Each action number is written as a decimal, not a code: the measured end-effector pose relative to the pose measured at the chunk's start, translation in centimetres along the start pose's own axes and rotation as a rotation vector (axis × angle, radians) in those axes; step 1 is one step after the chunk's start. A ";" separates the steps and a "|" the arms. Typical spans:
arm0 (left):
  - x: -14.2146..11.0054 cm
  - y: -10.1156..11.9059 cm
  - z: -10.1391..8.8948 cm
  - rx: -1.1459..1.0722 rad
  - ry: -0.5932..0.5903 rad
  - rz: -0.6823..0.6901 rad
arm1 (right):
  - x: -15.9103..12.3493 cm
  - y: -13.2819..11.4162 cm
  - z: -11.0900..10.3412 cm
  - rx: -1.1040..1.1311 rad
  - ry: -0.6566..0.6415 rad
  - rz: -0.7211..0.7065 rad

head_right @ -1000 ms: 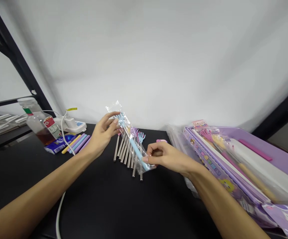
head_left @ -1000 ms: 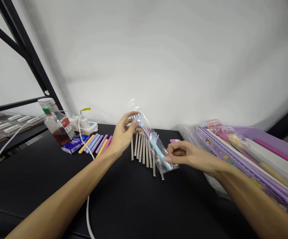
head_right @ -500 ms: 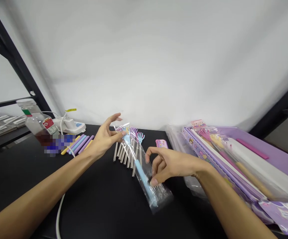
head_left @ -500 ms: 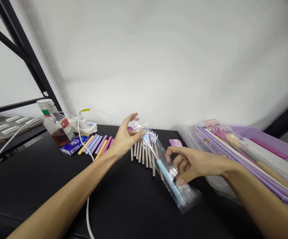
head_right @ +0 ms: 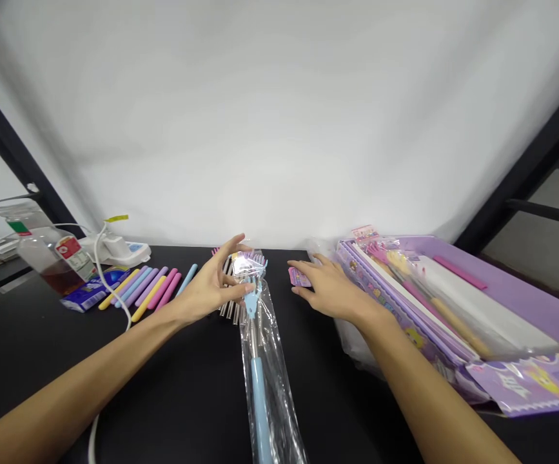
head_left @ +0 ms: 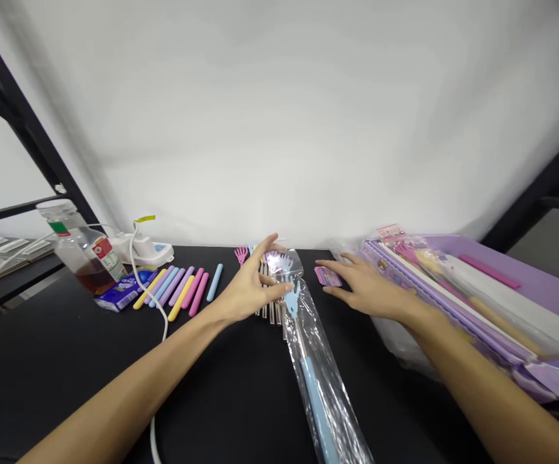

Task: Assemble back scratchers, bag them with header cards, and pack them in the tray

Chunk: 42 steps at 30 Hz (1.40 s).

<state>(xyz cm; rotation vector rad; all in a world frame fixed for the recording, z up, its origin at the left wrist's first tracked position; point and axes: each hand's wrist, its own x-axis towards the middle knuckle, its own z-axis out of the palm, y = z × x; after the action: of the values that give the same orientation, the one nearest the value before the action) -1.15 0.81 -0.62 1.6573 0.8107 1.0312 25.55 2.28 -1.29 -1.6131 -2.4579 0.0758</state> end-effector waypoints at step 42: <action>-0.5 0.0 1.0 -0.029 -0.143 -0.023 | 0.5 0.5 -0.8 -0.144 0.199 -0.051</action>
<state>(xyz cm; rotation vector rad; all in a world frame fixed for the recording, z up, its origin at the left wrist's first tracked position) -0.43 -0.06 -0.90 1.6726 0.7149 0.8934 25.93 2.87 -0.55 -1.5280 -2.3956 -0.2625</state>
